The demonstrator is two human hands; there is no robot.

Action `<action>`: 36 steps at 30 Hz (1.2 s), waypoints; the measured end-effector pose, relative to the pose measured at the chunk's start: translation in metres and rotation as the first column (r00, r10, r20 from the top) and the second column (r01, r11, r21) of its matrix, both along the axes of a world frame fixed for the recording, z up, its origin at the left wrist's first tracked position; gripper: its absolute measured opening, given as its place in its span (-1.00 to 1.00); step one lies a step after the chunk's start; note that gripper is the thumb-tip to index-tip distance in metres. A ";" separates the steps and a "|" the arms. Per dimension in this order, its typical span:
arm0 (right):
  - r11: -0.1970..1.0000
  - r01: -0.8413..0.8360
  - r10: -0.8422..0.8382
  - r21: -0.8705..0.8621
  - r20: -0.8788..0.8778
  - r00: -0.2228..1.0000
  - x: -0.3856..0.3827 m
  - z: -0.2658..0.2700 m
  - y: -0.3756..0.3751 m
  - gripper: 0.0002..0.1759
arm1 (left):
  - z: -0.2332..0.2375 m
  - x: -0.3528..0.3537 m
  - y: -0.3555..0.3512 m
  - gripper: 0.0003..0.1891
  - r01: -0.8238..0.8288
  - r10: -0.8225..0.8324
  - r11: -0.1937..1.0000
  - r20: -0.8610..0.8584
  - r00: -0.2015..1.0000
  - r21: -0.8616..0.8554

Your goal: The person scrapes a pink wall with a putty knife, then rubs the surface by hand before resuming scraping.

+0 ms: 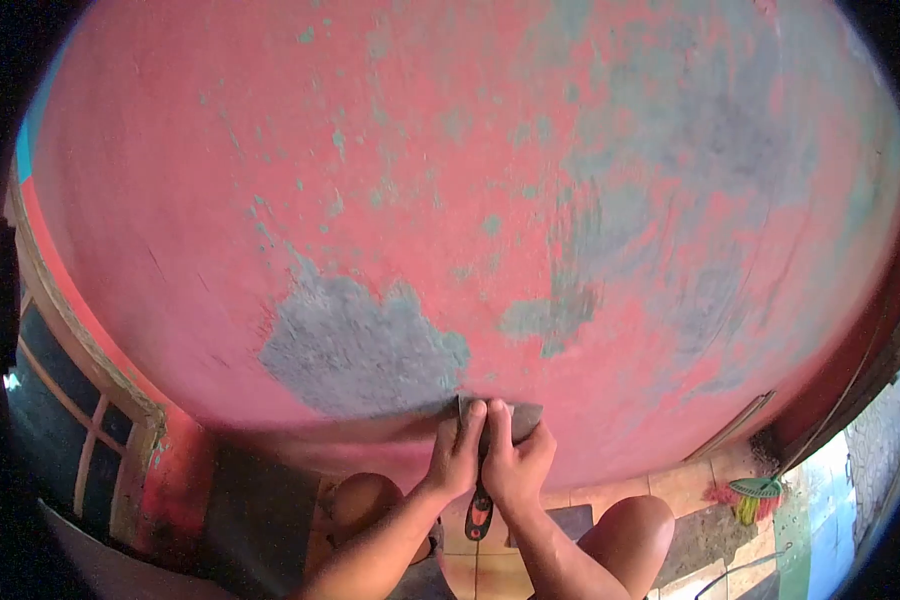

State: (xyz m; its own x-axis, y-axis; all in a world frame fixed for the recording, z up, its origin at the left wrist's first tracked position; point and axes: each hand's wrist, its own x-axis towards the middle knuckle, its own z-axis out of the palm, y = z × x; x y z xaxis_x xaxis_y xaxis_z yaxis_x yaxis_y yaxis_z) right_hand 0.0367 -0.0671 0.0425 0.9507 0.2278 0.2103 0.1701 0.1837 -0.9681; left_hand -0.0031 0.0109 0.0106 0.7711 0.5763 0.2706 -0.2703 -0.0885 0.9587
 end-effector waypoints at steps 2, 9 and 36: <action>1.000 -0.006 0.006 0.028 0.011 1.000 -0.001 -0.006 0.002 -0.69 | -0.007 0.000 0.001 -0.50 -0.001 0.001 1.000 -0.017 1.000 0.006; 1.000 -0.008 0.008 -0.008 -0.017 1.000 0.002 -0.005 0.001 -0.70 | 0.005 -0.003 0.003 -0.50 0.033 -0.033 0.999 -0.045 0.998 -0.002; 0.999 -0.015 0.015 0.043 0.007 1.000 0.002 0.000 0.003 -0.67 | 0.013 -0.002 -0.001 -0.47 -0.018 0.018 1.000 -0.015 1.000 -0.006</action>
State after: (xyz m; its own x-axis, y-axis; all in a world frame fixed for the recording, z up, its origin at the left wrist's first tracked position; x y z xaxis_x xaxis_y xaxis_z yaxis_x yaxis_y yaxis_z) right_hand 0.0389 -0.0641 0.0422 0.9457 0.2325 0.2270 0.1739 0.2279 -0.9580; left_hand -0.0049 0.0101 0.0239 0.7643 0.5918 0.2561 -0.2548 -0.0877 0.9630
